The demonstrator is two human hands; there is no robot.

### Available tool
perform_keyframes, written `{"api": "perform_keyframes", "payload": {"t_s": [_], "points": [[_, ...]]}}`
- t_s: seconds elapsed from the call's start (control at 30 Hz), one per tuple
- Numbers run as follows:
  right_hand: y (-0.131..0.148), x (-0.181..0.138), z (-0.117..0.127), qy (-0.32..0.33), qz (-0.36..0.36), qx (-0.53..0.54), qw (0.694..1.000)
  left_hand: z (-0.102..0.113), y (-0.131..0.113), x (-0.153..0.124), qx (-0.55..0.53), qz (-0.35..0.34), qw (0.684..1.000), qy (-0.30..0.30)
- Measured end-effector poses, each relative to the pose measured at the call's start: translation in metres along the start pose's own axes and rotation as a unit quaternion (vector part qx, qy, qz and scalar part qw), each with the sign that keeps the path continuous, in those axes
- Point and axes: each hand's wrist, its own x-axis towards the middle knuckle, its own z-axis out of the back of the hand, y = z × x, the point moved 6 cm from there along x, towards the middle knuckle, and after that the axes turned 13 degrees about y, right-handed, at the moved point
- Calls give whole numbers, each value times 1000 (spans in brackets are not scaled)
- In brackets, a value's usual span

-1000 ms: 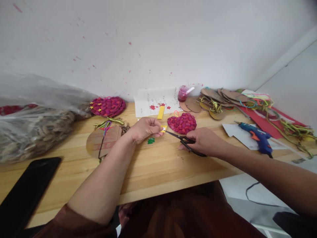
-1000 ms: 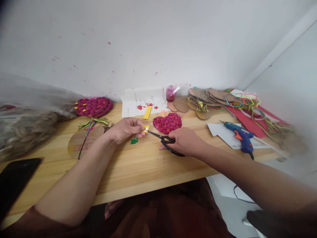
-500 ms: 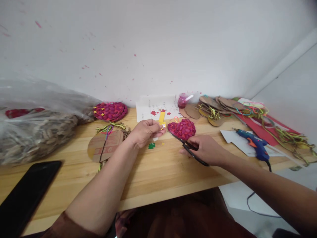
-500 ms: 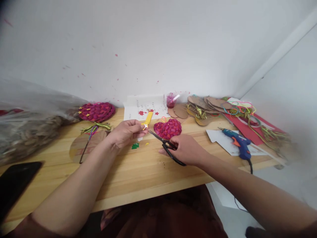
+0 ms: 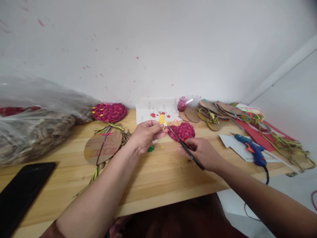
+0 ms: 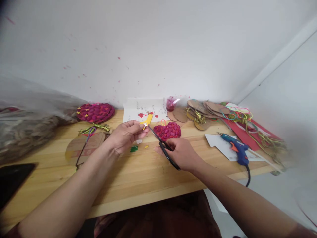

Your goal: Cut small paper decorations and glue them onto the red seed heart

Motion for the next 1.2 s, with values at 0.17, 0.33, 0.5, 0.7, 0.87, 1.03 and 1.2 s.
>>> {"api": "perform_keyframes", "payload": {"t_s": [0.17,0.33,0.5,0.7,0.87,1.03,1.2], "points": [[1,0,-1,11,-2,15,1000,-1,-1,-1,-1,0,1000,-9],[1,0,0,12,-12,18,1000,-2,0,0,-4,-1,1000,3],[0,-1,-1,15,-16,29,999,-2,0,-1,-3,2,1000,0],[0,-2,0,21,-21,32,999,0,2,0,0,0,1000,8],[2,-1,0,20,-21,31,999,-1,1,0,0,-1,1000,0],[2,-1,0,23,-16,40,999,-3,1,-1,-5,0,1000,2],[1,-1,0,19,-15,38,999,-2,1,0,-1,0,1000,2]]}}
